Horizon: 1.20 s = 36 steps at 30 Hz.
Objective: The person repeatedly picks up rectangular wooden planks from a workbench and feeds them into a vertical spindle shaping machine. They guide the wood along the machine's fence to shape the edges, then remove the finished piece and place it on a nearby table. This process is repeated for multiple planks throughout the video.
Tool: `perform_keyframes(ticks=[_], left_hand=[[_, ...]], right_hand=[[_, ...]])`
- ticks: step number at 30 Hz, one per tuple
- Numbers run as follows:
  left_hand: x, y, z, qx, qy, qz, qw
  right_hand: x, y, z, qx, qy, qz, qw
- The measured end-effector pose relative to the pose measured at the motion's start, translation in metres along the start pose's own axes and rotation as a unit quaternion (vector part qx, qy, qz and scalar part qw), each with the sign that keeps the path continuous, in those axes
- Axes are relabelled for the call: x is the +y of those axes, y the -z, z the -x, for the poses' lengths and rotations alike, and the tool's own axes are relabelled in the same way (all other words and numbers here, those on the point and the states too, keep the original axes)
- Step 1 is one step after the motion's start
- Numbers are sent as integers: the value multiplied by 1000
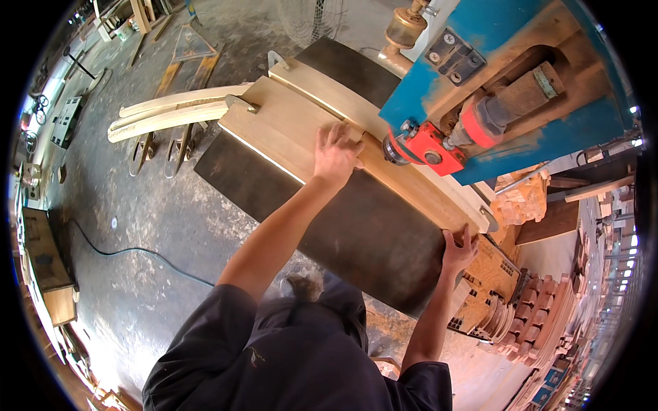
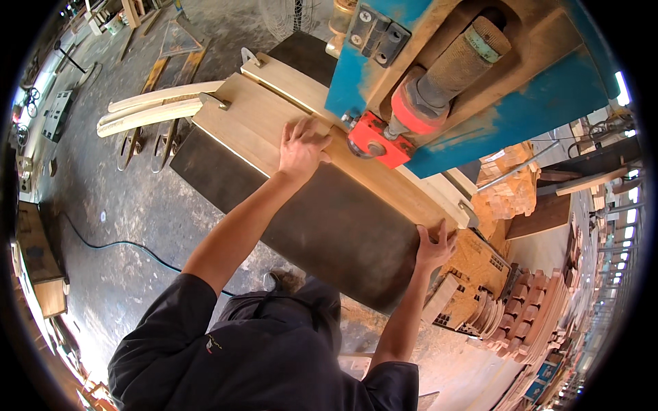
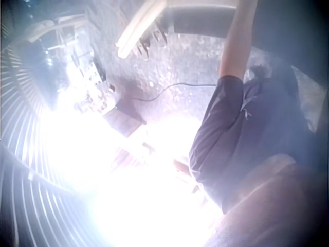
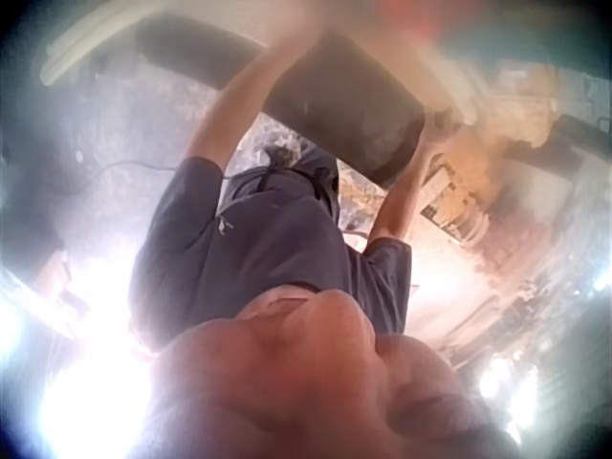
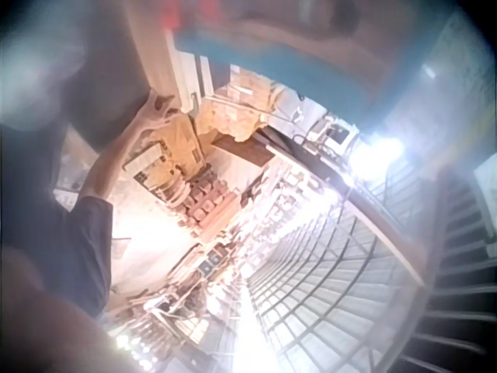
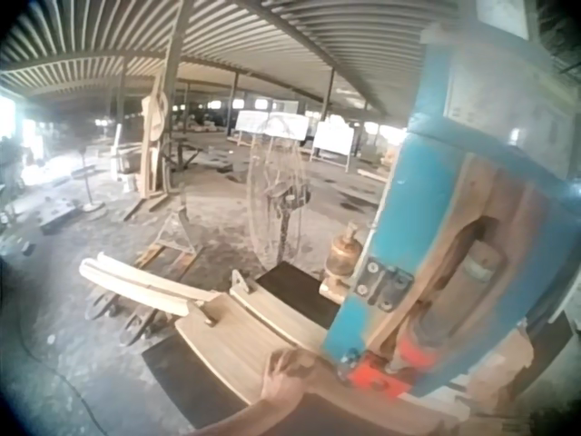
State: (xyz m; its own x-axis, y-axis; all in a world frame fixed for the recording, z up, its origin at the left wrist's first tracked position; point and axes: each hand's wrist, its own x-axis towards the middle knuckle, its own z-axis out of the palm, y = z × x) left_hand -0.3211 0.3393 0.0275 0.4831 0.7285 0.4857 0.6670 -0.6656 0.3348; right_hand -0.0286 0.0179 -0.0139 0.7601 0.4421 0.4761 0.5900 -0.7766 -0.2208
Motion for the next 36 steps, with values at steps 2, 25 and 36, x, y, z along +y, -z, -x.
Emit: perform_keyframes(ticks=[2,25,36], left_hand=[[-1,1,-2,-3,-1,-1,1000],[-16,-33,1,26,-47,-4,999],[-59,-11,41,-33,69,-88,993]], right_hand=[[1,0,2,7,5,-7,1000],[-12,33,-10,-12,137,-83,987],[-29,10,-41,-108,371,-171,906]])
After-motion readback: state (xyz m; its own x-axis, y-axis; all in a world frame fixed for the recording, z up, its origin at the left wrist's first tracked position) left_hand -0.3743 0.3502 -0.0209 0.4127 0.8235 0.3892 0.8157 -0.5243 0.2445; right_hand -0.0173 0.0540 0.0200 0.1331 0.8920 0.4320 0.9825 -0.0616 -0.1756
